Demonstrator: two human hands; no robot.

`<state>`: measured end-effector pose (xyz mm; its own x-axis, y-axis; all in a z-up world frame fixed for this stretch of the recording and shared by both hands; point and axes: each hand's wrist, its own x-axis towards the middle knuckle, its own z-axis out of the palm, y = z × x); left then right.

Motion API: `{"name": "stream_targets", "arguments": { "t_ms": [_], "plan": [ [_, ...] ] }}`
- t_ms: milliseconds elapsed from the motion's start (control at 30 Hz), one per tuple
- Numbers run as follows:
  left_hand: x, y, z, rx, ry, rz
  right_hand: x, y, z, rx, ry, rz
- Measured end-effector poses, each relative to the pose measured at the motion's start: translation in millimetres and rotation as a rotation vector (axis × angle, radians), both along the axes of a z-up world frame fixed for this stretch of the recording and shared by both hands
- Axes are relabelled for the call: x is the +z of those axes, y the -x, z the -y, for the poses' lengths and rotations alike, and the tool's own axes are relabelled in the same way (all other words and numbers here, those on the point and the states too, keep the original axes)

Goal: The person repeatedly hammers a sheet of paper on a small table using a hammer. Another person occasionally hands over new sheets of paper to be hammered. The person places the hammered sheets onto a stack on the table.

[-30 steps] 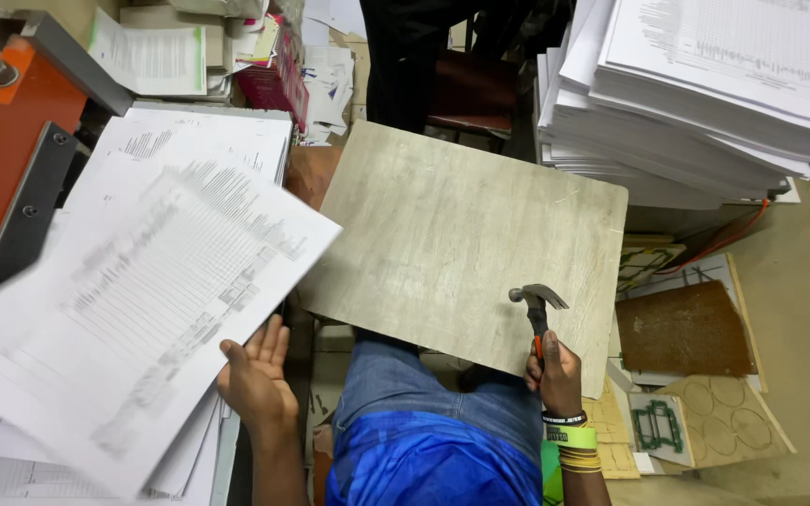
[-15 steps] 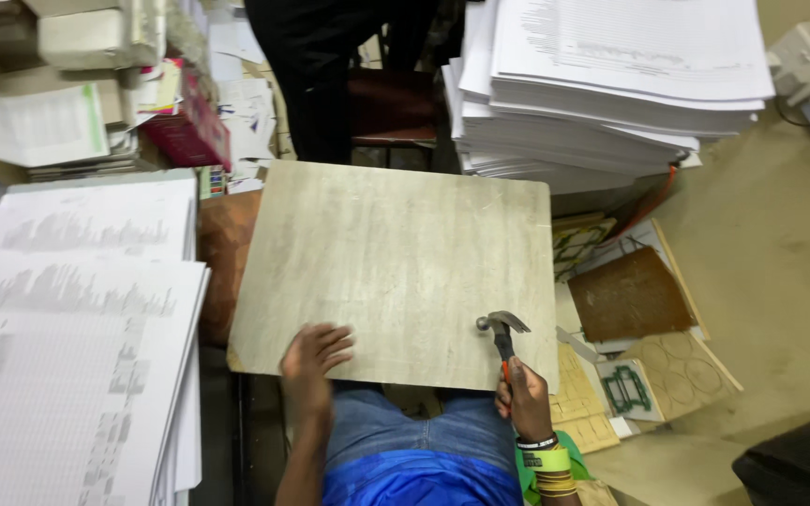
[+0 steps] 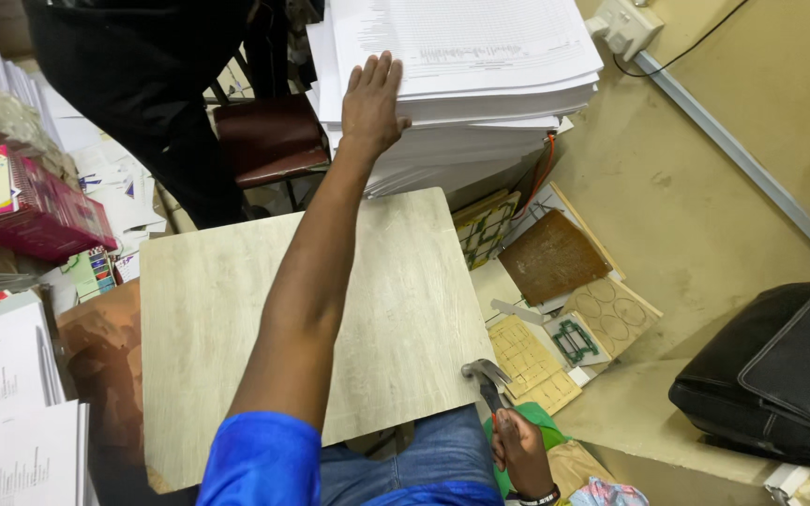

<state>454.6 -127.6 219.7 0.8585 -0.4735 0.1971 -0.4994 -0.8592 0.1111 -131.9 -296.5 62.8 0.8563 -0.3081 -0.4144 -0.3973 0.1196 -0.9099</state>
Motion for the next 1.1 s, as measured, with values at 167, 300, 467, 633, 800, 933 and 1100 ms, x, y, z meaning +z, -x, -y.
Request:
{"name": "stream_targets", "arguments": {
  "t_ms": [167,300,467,633,800,933,1100],
  "plan": [
    [-15.8,29.9,-13.3,-0.164,0.081,0.293,-13.7,8.6,4.3,-0.046,-0.004,0.009],
    [-2.4,74.8,-45.6,-0.344,0.416,0.399,5.8,-11.4,1.6,0.044,0.042,-0.004],
    [101.4,157.9,-63.7,-0.345,0.845,0.525,13.1,-36.9,-8.0,0.069,-0.115,0.170],
    [180.5,235.6,-162.6,-0.058,1.148,0.431,14.0,-56.0,-21.7,0.012,-0.203,0.204],
    [46.0,283.5,-274.2,0.584,0.955,0.024,-0.1,-51.6,-42.5,-0.259,-0.274,0.025],
    [-116.7,333.7,-318.1,0.828,0.984,-0.221,-16.9,-29.7,-34.8,-0.306,-0.277,-0.031],
    [-173.7,349.1,-336.2,0.973,0.875,-0.205,-27.1,-11.5,-31.6,-0.293,-0.181,-0.091]
  ]
}}
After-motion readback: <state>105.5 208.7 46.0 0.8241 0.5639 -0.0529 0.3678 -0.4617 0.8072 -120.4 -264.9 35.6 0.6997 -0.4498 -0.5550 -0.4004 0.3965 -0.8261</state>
